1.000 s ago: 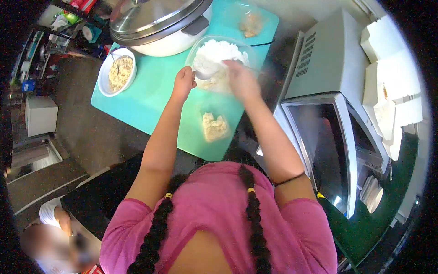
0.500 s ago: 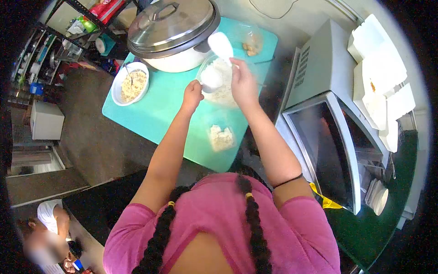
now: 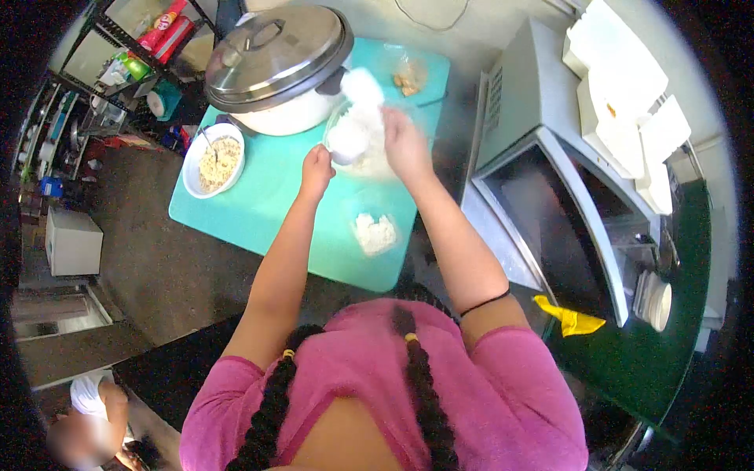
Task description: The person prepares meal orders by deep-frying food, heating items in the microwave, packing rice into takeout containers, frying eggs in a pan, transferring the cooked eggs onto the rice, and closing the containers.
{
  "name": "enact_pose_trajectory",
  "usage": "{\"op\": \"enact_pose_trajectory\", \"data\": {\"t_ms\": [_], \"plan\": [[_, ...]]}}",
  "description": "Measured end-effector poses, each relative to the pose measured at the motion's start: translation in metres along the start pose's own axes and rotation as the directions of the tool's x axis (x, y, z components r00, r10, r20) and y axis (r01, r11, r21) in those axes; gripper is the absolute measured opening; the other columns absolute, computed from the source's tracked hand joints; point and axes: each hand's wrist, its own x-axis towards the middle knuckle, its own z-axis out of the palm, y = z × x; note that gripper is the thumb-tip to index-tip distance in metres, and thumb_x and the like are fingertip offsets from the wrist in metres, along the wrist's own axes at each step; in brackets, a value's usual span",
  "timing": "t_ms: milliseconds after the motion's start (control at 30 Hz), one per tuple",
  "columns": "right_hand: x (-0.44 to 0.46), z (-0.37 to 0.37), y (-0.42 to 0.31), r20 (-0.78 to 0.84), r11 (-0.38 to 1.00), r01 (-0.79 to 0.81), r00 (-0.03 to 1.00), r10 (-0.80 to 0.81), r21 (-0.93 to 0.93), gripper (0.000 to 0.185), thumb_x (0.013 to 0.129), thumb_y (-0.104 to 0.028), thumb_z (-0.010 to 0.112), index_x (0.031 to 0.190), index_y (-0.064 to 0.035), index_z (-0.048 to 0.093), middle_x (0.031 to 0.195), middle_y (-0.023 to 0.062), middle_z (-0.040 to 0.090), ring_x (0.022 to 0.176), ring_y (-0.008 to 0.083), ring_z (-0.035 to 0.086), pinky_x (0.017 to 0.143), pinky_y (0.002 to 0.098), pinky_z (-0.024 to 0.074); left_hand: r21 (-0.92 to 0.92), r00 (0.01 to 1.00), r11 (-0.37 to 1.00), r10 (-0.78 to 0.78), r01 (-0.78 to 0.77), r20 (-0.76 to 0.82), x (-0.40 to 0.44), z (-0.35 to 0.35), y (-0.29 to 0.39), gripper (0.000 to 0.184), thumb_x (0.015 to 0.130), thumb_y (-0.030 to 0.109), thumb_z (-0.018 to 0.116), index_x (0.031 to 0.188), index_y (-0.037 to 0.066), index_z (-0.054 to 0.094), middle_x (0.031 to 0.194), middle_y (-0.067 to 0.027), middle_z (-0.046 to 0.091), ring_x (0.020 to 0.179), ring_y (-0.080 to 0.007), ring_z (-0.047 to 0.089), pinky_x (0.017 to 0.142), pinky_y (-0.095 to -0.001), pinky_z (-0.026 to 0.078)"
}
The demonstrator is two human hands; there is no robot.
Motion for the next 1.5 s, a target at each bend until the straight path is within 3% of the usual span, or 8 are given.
{"op": "enact_pose_trajectory", "data": {"t_ms": [67,133,400,567,867,1000,1200,1500], "plan": [[-0.017,0.003,-0.008,-0.044,0.981,-0.172,0.983,0.176,0.086,0.022,0.098,-0.017,0.053,0.114,-0.0087,0.065,0.103,0.0226,0.067,0.103,0.0393,0.064,0.09,0.0428,0.0493,-0.041,0.999,0.999,0.009,-0.008,0.033,0.006,-0.003,-0.008,0.024,0.096,0.019,0.046,0.085,0.001,0.057,0.066,-0.0073,0.052,0.055,-0.0153,0.053,0.049,-0.0313,0.043],[-0.023,0.033,0.046,0.381,0.992,0.018,0.924,0.032,-0.125,0.025,0.098,-0.021,0.053,0.116,-0.0117,0.067,0.108,0.0222,0.067,0.1,0.039,0.064,0.087,0.0454,0.0505,-0.088,0.997,0.996,0.041,-0.036,0.063,-0.002,-0.004,-0.02,0.024,0.096,0.02,0.046,0.087,0.0,0.058,0.068,-0.0071,0.053,0.056,-0.0149,0.053,0.049,-0.0306,0.043],[0.031,0.027,0.101,0.473,0.798,0.108,0.849,0.236,-0.592,0.033,0.088,-0.011,0.054,0.119,-0.0092,0.067,0.112,0.0198,0.068,0.105,0.0366,0.063,0.091,0.0404,0.0499,-0.309,0.991,0.946,-0.07,0.102,0.113,-0.045,-0.017,-0.022,0.028,0.103,0.026,0.042,0.104,0.002,0.055,0.073,0.0003,0.047,0.056,-0.0085,0.04,0.047,-0.0246,0.036],[-0.049,-0.051,0.029,0.61,0.938,-0.164,0.79,-0.06,0.305,0.085,0.068,0.006,0.06,0.148,-0.015,0.042,0.15,0.0112,0.044,0.138,0.0266,0.043,0.109,0.0414,0.0394,-0.373,0.963,0.917,-0.036,0.138,0.267,-0.091,-0.009,0.03,0.026,0.104,0.029,0.044,0.097,0.006,0.053,0.069,0.0042,0.041,0.056,-0.0054,0.036,0.046,-0.0228,0.031],[-0.208,-0.209,-0.067,0.228,0.973,-0.028,0.973,-0.026,0.23,0.12,0.054,-0.02,0.092,0.152,-0.0048,0.025,0.14,0.019,0.049,0.129,0.0321,0.05,0.108,0.04,0.0393,-0.3,0.741,0.838,-0.169,0.455,0.65,-0.238,0.068,0.125,0.024,0.103,0.031,0.045,0.095,0.01,0.052,0.065,0.0036,0.038,0.051,-0.0072,0.037,0.04,-0.0228,0.029],[-0.251,-0.306,-0.095,0.067,0.979,0.06,0.997,-0.048,-0.194,0.125,0.051,-0.029,0.094,0.151,-0.0023,0.024,0.135,0.02,0.052,0.126,0.0323,0.052,0.107,0.0407,0.04,-0.251,0.644,0.968,0.177,0.024,0.744,-0.269,0.122,0.163,0.026,0.101,0.027,0.044,0.103,0.003,0.055,0.096,-0.0059,0.048,0.064,-0.0107,0.047,0.044,-0.0233,0.04],[-0.294,-0.469,-0.051,-0.568,0.997,0.032,0.823,0.011,0.066,0.139,0.049,-0.03,0.095,0.156,-0.0092,0.008,0.136,0.0203,0.049,0.12,0.0321,0.057,0.105,0.0437,0.0435,-0.142,0.501,0.81,0.478,-0.569,0.721,-0.273,0.202,0.2,0.02,0.09,0.0,0.052,0.108,0.002,0.061,0.116,-0.0108,0.047,0.088,-0.0141,0.054,0.066,-0.0229,0.047],[-0.251,-0.605,0.19,-0.324,0.982,-0.144,0.941,0.097,-0.125,0.115,0.05,-0.017,0.088,0.15,-0.0058,0.032,0.15,0.0137,0.04,0.137,0.0299,0.041,0.114,0.0408,0.0331,0.056,0.318,0.359,0.729,-0.931,0.607,-0.319,0.373,0.231,0.046,0.077,0.01,0.067,0.123,0.013,0.062,0.14,-0.0151,0.048,0.133,-0.04,0.04,0.11,-0.0494,0.033]]}}
